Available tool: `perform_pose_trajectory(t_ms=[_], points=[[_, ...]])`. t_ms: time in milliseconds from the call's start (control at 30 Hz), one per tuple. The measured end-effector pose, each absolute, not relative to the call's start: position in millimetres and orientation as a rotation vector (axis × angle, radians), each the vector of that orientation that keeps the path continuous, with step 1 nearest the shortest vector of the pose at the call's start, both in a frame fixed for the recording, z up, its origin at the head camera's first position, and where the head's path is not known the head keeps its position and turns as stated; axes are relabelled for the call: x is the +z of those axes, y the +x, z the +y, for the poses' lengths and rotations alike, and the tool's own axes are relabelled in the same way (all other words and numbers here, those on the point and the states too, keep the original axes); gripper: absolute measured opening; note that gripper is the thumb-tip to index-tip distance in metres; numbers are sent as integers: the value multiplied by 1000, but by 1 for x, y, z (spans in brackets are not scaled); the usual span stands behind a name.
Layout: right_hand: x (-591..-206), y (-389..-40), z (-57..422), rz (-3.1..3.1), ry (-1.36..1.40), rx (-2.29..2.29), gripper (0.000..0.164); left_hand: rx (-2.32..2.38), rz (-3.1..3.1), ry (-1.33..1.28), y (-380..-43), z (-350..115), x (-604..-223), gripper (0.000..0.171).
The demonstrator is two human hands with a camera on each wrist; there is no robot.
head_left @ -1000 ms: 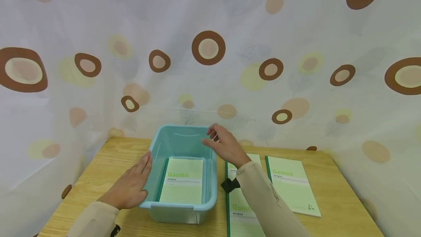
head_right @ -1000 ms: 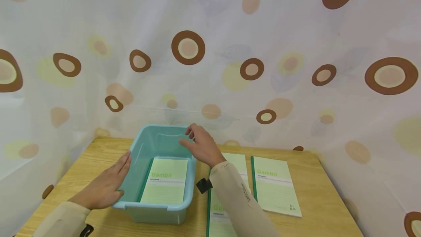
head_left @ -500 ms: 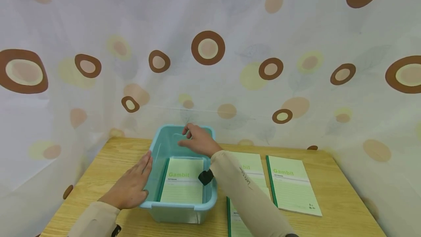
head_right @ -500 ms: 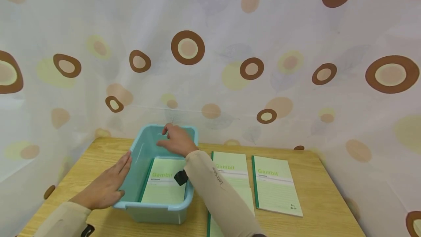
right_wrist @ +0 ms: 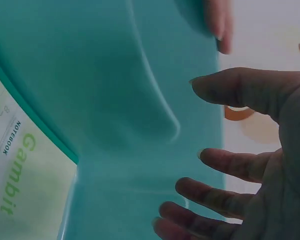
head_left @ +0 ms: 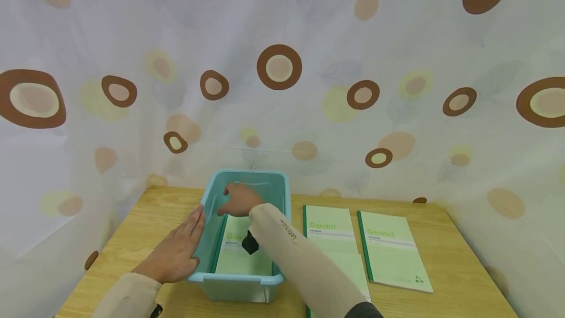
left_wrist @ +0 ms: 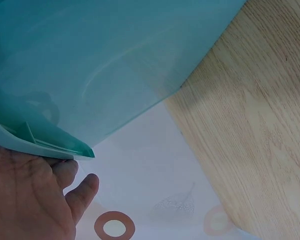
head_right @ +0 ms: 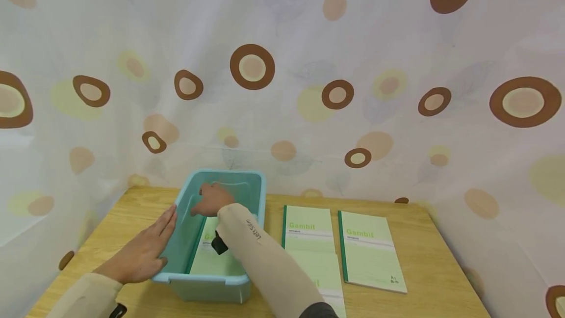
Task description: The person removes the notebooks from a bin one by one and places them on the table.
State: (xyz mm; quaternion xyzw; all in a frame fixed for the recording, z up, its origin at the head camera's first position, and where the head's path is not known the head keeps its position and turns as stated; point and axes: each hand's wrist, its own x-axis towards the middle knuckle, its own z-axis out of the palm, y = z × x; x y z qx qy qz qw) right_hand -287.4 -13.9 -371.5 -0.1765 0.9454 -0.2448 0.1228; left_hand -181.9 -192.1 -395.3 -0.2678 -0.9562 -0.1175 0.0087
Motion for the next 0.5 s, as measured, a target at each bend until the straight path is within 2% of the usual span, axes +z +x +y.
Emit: perform_pose_trajectory(t_ms=[167, 400, 500], points=[[-374, -289, -29, 2731, -493, -660, 59, -354, -2969, -847, -182, -193, -396, 77], [-402, -293, -34, 2670, -322, -812, 47, -345, -2945, -844, -183, -193, -398, 79], [-417, -297, -31, 2673, -289, -824, 47, -346, -2926, -844, -184, -193, -401, 80]])
